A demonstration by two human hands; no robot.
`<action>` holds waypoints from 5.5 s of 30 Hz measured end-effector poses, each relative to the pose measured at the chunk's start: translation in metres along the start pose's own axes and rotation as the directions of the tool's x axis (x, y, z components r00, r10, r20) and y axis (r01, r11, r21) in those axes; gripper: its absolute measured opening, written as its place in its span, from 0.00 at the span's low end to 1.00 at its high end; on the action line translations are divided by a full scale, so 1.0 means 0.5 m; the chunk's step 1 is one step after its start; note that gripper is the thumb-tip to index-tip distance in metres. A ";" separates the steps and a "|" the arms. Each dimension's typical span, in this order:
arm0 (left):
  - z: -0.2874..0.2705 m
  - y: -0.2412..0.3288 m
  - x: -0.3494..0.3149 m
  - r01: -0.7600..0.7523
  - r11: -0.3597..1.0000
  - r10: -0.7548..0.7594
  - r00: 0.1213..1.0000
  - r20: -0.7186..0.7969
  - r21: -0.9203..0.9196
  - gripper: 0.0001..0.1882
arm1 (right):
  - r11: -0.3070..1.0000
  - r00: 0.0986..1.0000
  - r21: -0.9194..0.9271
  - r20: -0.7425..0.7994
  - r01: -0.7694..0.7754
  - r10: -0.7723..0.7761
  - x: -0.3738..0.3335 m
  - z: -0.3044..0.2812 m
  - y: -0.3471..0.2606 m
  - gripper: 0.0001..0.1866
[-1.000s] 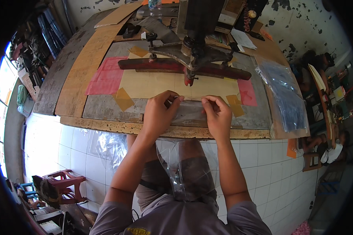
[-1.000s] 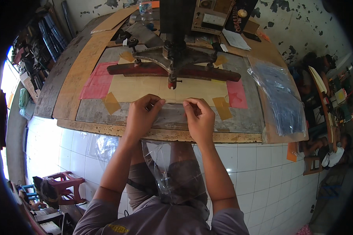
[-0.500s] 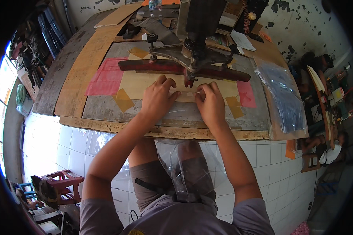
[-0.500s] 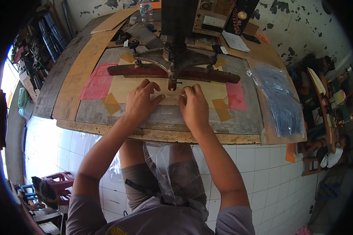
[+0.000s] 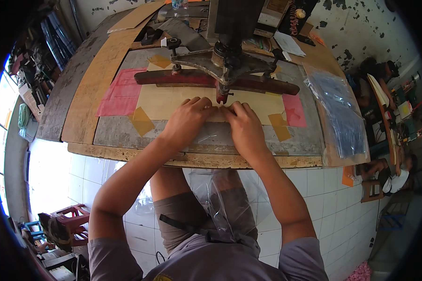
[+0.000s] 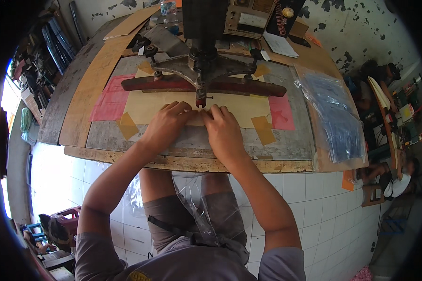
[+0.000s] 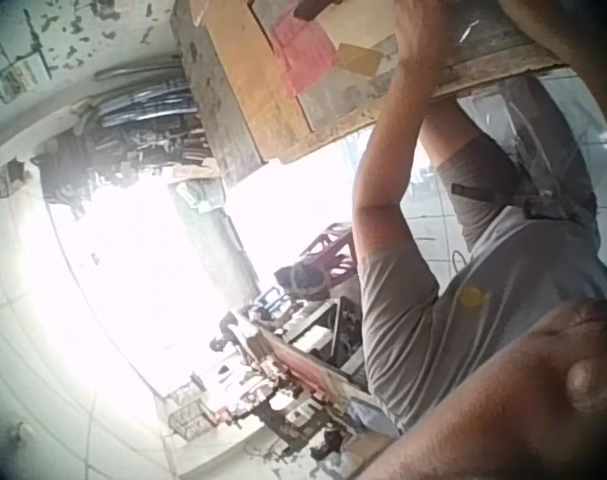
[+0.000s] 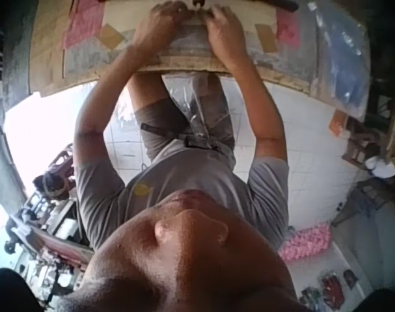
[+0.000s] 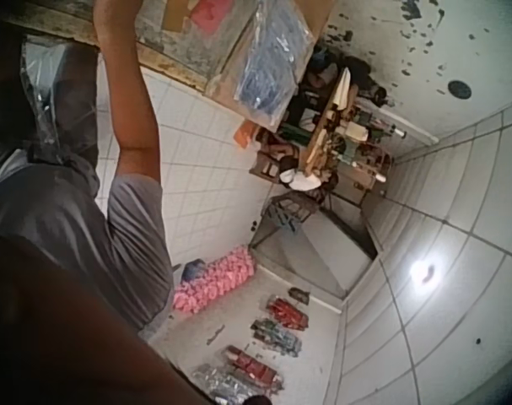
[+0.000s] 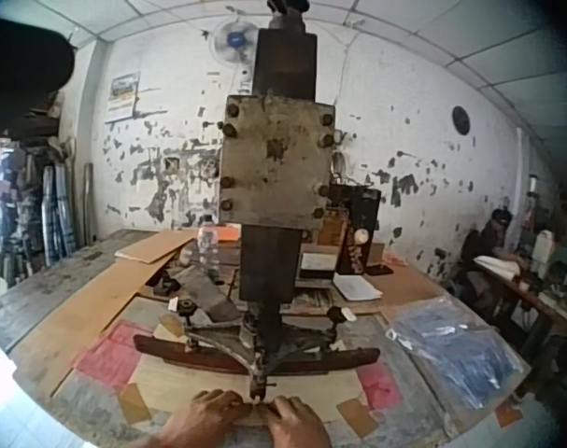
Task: The person aligns thin plastic sheets on a wooden template under a manual press, using their hands to position the edges and smooth the material.
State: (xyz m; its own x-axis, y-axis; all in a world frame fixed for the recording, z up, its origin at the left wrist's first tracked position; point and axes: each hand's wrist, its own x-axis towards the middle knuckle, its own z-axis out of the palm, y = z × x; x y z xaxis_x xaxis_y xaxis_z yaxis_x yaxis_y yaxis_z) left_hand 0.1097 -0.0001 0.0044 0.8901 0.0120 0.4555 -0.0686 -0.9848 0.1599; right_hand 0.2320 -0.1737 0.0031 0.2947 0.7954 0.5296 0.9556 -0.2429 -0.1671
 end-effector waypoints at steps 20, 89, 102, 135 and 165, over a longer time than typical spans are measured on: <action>-0.054 0.018 -0.039 0.100 0.990 -0.108 0.991 0.079 0.103 0.27 | 1.000 0.990 0.011 0.138 0.014 -0.015 -0.023 -0.032 -0.016 0.26; 0.013 0.141 -0.058 0.294 0.956 -0.291 0.949 0.119 -0.007 0.39 | 0.999 0.960 -0.007 0.278 -0.036 0.037 -0.057 -0.038 -0.020 0.33; 0.010 0.142 -0.059 0.295 0.955 -0.292 0.951 0.097 -0.016 0.39 | 0.999 0.966 -0.038 0.259 -0.011 0.020 -0.064 -0.026 -0.023 0.34; -0.018 0.126 -0.095 0.415 0.908 -0.415 0.910 -0.026 0.061 0.35 | 0.986 0.976 -0.097 0.161 -0.132 0.146 -0.097 -0.046 -0.018 0.28; 0.011 0.102 -0.055 0.246 0.969 -0.244 0.968 0.064 -0.029 0.38 | 0.990 0.983 -0.111 0.148 -0.090 0.106 -0.034 0.017 0.063 0.31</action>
State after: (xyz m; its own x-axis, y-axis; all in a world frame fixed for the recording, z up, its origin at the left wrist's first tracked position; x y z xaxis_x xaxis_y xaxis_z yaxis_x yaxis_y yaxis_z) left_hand 0.0840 -0.0513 -0.0047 0.9067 0.2409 0.3461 0.1396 -0.9460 0.2927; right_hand 0.2568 -0.1902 -0.0180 0.3903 0.8386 0.3800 0.9198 -0.3734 -0.1207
